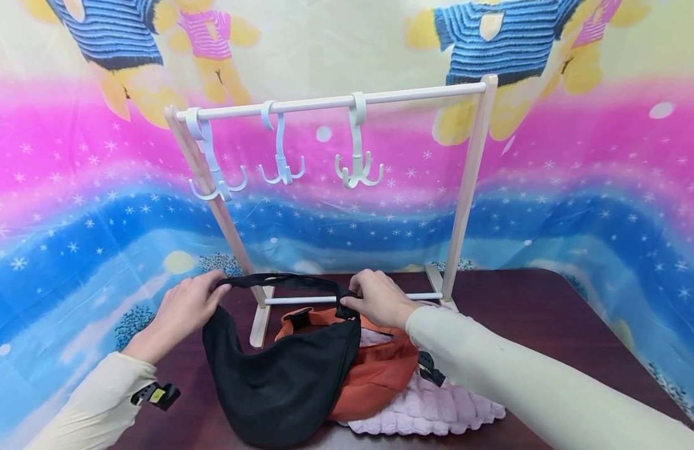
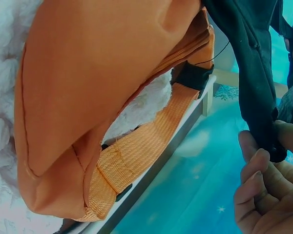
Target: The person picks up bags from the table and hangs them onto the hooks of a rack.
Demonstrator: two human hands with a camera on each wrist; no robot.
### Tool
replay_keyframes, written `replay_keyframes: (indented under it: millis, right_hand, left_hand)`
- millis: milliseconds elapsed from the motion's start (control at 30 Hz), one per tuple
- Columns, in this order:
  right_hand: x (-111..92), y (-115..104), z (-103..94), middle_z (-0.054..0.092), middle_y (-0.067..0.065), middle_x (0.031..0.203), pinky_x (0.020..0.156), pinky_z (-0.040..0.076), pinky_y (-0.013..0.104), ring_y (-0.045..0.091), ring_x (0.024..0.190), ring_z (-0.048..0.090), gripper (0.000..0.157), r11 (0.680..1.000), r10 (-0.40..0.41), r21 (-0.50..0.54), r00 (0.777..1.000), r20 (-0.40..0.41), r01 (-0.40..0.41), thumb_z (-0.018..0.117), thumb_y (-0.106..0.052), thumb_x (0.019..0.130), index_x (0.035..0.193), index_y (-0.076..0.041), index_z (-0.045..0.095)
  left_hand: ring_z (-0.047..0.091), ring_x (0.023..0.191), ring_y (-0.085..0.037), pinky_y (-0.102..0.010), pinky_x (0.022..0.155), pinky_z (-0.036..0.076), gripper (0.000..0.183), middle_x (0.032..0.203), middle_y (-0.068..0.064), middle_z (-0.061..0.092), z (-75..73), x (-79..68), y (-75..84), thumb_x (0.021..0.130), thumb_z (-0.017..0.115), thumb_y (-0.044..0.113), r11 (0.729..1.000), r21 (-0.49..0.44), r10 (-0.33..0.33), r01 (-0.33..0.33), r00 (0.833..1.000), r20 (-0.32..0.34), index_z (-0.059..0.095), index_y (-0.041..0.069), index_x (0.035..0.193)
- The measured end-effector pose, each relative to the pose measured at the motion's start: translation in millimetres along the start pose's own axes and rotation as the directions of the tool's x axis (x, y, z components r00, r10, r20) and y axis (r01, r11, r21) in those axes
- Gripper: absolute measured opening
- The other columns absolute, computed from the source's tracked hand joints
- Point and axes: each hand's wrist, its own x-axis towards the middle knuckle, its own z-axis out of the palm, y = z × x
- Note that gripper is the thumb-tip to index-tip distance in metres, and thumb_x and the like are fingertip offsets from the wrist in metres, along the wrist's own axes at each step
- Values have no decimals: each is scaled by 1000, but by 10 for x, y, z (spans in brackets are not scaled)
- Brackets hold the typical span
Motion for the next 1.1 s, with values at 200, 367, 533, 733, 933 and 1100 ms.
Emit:
replay_keyframes:
  millis: [200, 367, 533, 733, 933, 1100]
  right_hand:
    - [2, 3, -17, 72, -5, 83, 72, 52, 31, 7, 73, 63, 14, 1000, -12, 6, 1000, -4, 13, 70, -27, 96, 87, -17, 72]
    - [0, -1, -31, 71, -5, 81, 69, 50, 30, 7, 71, 62, 14, 1000, -20, 10, 1000, -5, 20, 70, -27, 96, 87, -17, 72]
    - [-6, -8, -39, 71, -5, 81, 69, 50, 30, 8, 71, 62, 14, 1000, -17, 10, 1000, -5, 17, 70, -27, 96, 87, -17, 72]
    - [-13, -9, -28, 71, -5, 81, 71, 51, 31, 7, 72, 63, 13, 999, -28, 25, 999, -24, 28, 70, -27, 96, 89, -16, 72]
    - [-26, -9, 5, 71, -5, 81, 71, 50, 31, 7, 72, 62, 11, 998, -42, 46, 998, -42, 44, 69, -25, 97, 92, -16, 73]
    - [-30, -13, 13, 71, -6, 82, 71, 50, 31, 7, 72, 62, 11, 998, -44, 44, 998, -47, 46, 69, -25, 97, 92, -16, 73]
  left_hand:
    - [44, 50, -15, -31, 47, 33, 13, 66, -2, 57, -28, -5, 9, 101, 63, 23, 1000, 0, -1, 1, 1000, -1, 65, 10, 102]
    - [45, 51, -15, -31, 48, 33, 12, 68, -2, 59, -48, -11, 17, 101, 63, 22, 1000, -3, 1, -1, 1000, -7, 66, 11, 102]
    - [44, 50, -15, -31, 48, 32, 11, 66, -2, 57, -63, -12, 18, 101, 63, 23, 1000, -3, 12, -12, 1000, -19, 64, 12, 101]
    - [43, 49, -16, -31, 47, 30, 12, 63, -1, 52, -83, -2, 30, 101, 63, 23, 1000, -2, 26, -26, 999, -36, 62, 12, 97]
    - [43, 50, -15, -31, 47, 31, 12, 63, -1, 51, -87, -5, 47, 101, 63, 22, 1000, -8, 20, -20, 999, -38, 62, 12, 96]
    - [43, 51, -15, -31, 48, 31, 12, 63, -1, 52, -78, -9, 52, 100, 64, 22, 1000, -8, 17, -18, 999, -45, 62, 12, 95]
